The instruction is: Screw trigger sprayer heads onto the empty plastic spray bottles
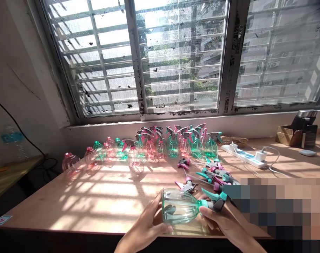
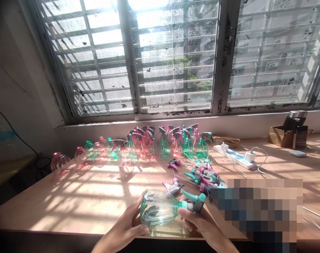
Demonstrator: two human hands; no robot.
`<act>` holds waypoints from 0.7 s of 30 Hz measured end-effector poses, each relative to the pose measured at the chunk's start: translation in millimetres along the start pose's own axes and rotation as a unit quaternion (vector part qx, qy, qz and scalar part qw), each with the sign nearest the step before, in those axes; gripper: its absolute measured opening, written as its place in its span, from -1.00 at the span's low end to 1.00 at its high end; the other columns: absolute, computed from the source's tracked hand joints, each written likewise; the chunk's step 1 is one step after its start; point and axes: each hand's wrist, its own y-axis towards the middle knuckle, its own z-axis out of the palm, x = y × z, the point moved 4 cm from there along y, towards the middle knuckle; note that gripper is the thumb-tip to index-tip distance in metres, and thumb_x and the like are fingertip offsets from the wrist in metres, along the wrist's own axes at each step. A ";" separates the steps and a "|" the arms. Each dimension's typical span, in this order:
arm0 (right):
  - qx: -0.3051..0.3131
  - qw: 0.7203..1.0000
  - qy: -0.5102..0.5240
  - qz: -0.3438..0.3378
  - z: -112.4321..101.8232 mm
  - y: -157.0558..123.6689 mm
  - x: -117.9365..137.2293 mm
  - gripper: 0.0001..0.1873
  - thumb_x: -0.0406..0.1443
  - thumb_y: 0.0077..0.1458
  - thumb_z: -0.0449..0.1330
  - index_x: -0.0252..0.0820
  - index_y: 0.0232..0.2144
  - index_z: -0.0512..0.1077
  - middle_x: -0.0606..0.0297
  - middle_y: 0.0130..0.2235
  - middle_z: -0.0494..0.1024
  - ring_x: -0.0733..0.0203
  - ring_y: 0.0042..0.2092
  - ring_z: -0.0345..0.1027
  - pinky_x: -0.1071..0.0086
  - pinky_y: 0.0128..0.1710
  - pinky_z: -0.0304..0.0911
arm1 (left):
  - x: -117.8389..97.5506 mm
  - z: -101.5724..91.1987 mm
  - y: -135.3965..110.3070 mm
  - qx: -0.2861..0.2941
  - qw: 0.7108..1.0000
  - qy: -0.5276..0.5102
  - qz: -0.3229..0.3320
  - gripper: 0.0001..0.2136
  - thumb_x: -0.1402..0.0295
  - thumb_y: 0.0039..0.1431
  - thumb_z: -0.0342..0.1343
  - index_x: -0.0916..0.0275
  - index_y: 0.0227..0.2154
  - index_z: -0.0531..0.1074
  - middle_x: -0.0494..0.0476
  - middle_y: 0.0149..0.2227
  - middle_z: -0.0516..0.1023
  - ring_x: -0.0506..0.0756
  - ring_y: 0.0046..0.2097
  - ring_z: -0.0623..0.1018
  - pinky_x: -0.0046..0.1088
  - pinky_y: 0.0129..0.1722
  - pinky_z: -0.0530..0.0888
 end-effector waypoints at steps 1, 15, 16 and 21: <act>0.001 1.000 0.000 0.001 -0.1 0.1 -0.7 -0.52 0.09 0.11 0.32 -0.17 -0.53 0.43 0.51 -0.65 0.26 0.34 -0.58 0.07 0.32 -0.50 -0.07 | -0.1 -0.3 0.0 0.000 1.000 0.001 0.001 -0.11 0.35 0.19 0.35 -0.15 0.42 -0.07 0.12 0.49 -0.02 0.42 0.46 0.03 0.02 0.34 0.27; -0.012 0.999 0.040 -0.009 0.5 0.2 3.6 -0.52 0.11 0.01 0.40 -0.15 -0.34 0.47 0.49 -0.59 0.34 0.33 -0.59 0.11 0.34 -0.52 -0.06 | 0.4 -7.8 -3.6 -0.024 0.991 0.133 -0.002 -0.11 0.23 0.18 0.33 -0.11 0.44 -0.10 0.10 0.50 -0.08 0.47 0.48 -0.18 0.14 0.40 0.02; -0.015 0.999 0.042 -0.004 0.0 0.2 2.9 -0.52 0.11 0.01 0.40 -0.15 -0.34 0.47 0.49 -0.59 0.34 0.33 -0.59 0.11 0.34 -0.52 -0.05 | 0.8 -7.5 -3.2 -0.019 0.991 0.133 -0.002 -0.13 0.22 0.20 0.32 -0.10 0.43 -0.09 0.11 0.50 -0.07 0.47 0.48 -0.15 0.13 0.40 0.03; -0.007 0.999 0.032 0.008 0.1 -1.3 4.7 -0.56 0.09 0.08 0.37 -0.16 -0.36 0.48 0.48 -0.61 0.33 0.29 -0.56 0.16 0.33 -0.48 0.02 | -5.8 -1.3 0.0 0.004 0.995 0.102 0.000 -0.08 0.24 0.25 0.27 -0.19 0.43 -0.29 0.16 0.46 0.03 0.42 0.40 0.20 -0.04 0.26 0.37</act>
